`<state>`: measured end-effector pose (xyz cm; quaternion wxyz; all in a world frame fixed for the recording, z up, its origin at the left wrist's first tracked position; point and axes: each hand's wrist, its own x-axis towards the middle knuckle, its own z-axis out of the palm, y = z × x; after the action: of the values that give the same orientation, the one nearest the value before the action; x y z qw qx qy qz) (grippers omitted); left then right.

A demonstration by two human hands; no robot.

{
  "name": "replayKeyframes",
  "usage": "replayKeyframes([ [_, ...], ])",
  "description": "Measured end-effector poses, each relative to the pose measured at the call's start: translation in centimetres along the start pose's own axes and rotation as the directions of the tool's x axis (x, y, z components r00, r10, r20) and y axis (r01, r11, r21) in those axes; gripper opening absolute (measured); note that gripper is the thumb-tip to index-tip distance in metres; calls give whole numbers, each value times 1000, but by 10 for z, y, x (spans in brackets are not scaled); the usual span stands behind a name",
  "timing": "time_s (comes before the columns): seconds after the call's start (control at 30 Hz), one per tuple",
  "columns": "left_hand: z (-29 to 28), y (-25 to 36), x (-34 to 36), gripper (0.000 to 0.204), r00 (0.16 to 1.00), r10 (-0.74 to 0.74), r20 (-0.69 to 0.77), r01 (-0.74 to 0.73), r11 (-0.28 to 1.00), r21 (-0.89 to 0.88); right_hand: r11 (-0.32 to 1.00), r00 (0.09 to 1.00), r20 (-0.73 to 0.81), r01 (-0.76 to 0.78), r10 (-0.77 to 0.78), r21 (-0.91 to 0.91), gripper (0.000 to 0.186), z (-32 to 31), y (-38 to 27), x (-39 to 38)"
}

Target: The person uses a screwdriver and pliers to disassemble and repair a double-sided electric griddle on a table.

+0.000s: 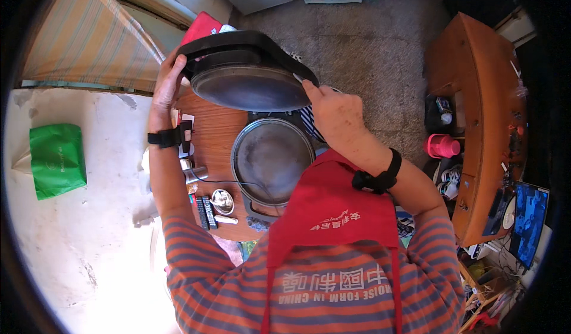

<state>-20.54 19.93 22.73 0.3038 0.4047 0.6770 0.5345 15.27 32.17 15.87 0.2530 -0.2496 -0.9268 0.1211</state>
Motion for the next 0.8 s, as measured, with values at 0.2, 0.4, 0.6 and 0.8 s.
replayKeyframes([
  [0.2,10,49,-8,58,996,21,88,-65,844,532,992,1000,19,-19,17,128,38,1,6,0],
  [0.4,32,65,-2,42,991,54,120,-116,788,605,997,999,4,-35,34,69,40,10,2,0],
  [0.6,27,54,6,35,989,73,125,-129,843,523,1000,999,-43,-26,27,14,41,17,-6,4],
  [0.8,33,50,2,29,990,133,44,-133,793,595,999,994,-102,-45,47,21,40,29,-9,8],
])
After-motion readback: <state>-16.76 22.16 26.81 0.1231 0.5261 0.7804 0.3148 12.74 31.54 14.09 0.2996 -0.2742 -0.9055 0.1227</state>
